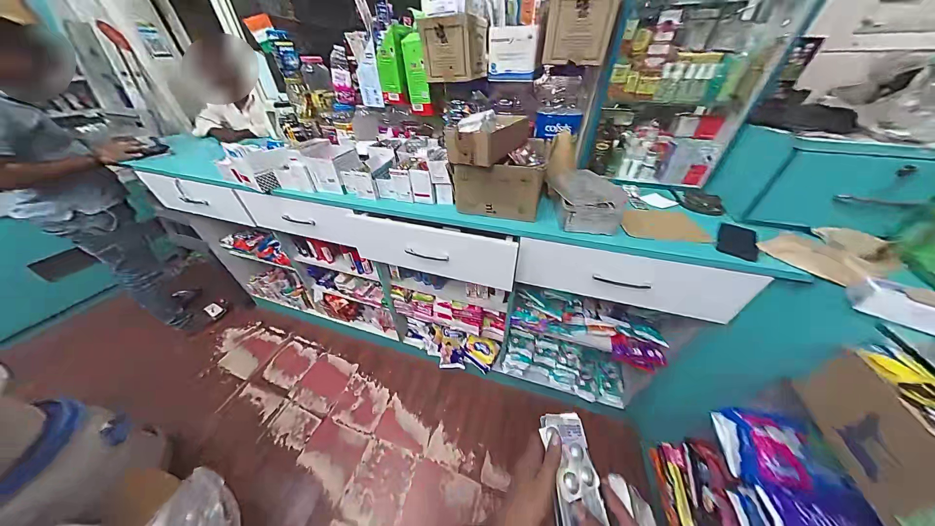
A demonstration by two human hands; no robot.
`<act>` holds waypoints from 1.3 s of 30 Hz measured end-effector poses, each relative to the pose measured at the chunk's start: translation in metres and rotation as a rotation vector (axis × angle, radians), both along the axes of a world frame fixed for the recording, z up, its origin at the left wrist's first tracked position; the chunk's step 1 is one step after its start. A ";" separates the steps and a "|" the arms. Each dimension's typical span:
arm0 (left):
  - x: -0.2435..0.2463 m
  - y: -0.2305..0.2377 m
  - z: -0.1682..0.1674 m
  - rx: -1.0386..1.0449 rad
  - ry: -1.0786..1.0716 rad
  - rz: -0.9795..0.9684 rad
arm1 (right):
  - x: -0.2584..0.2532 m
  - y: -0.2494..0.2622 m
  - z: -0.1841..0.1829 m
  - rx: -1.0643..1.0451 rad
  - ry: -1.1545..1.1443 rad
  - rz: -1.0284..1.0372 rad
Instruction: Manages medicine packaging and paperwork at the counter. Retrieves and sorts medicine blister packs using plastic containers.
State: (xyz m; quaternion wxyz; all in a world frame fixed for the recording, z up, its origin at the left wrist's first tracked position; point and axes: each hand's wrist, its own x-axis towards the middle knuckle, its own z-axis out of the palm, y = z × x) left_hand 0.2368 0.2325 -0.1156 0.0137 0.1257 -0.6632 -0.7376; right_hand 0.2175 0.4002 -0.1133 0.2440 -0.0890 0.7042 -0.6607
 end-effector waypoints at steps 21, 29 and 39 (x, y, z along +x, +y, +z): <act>-0.286 -0.502 -0.021 -1.362 -0.364 -0.517 | -0.227 -0.345 0.044 0.180 0.348 -0.338; -0.217 -0.482 0.000 -1.411 -0.370 -0.730 | -0.292 -0.372 0.070 0.574 0.703 -0.244; -0.136 -0.460 0.003 -1.362 -0.357 -0.679 | -0.312 -0.445 0.046 1.146 0.673 0.366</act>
